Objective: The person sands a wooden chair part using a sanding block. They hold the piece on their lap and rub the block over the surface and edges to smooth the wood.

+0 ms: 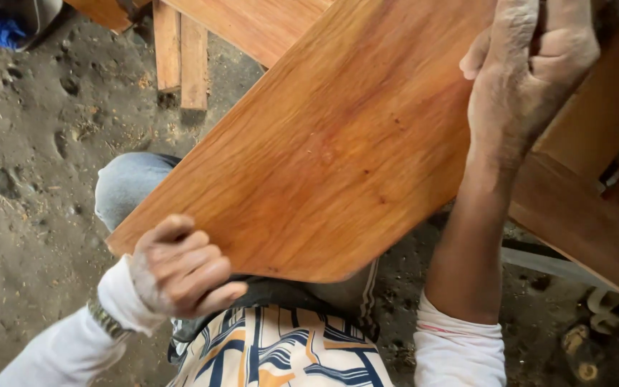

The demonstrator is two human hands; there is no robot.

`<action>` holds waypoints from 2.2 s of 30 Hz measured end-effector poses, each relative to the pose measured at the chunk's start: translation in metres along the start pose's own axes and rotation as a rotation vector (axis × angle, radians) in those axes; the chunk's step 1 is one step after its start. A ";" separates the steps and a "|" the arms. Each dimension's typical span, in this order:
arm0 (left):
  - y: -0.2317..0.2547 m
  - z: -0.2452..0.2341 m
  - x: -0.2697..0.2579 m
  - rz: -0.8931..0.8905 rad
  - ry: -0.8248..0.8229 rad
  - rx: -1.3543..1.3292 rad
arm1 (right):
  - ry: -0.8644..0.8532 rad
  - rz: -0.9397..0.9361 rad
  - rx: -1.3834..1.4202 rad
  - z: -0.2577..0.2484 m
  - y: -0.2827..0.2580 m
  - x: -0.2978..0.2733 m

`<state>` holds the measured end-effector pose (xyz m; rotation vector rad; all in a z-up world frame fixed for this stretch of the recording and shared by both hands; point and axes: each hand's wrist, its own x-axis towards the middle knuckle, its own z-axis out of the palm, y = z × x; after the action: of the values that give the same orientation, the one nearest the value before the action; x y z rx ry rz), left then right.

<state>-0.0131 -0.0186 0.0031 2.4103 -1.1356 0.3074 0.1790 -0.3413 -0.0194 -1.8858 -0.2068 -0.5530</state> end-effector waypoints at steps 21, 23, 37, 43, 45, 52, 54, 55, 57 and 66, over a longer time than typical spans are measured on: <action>-0.029 0.019 0.065 0.267 0.331 -0.116 | 0.016 -0.095 -0.270 0.004 -0.018 0.001; -0.015 -0.014 0.018 0.011 0.003 -0.039 | -0.029 -0.182 -0.255 0.004 -0.021 0.002; -0.066 0.055 0.115 0.277 0.316 -0.004 | -0.060 -0.206 -0.317 0.002 -0.024 -0.001; -0.085 0.091 0.181 0.323 0.464 0.095 | -0.014 -0.229 -0.320 0.005 -0.023 0.000; -0.079 0.075 0.164 0.309 0.481 0.080 | 0.003 -0.239 -0.340 0.005 -0.028 0.000; -0.026 -0.011 0.008 0.047 0.175 -0.018 | 0.007 -0.176 -0.184 0.007 -0.021 0.003; -0.022 -0.018 -0.025 -0.085 0.101 0.082 | -0.038 -0.190 -0.145 0.007 -0.023 0.003; -0.024 -0.017 -0.034 -0.118 0.111 0.081 | -0.053 -0.231 -0.181 0.008 -0.025 0.004; -0.026 -0.017 -0.040 -0.165 0.123 0.087 | -0.080 -0.276 -0.206 0.010 -0.027 0.004; -0.082 0.039 0.104 0.245 0.197 0.028 | -0.069 -0.324 -0.166 0.006 -0.022 0.005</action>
<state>0.1166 -0.0621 -0.0163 2.2064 -1.3420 0.6279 0.1763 -0.3278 -0.0006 -2.0481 -0.5327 -0.7426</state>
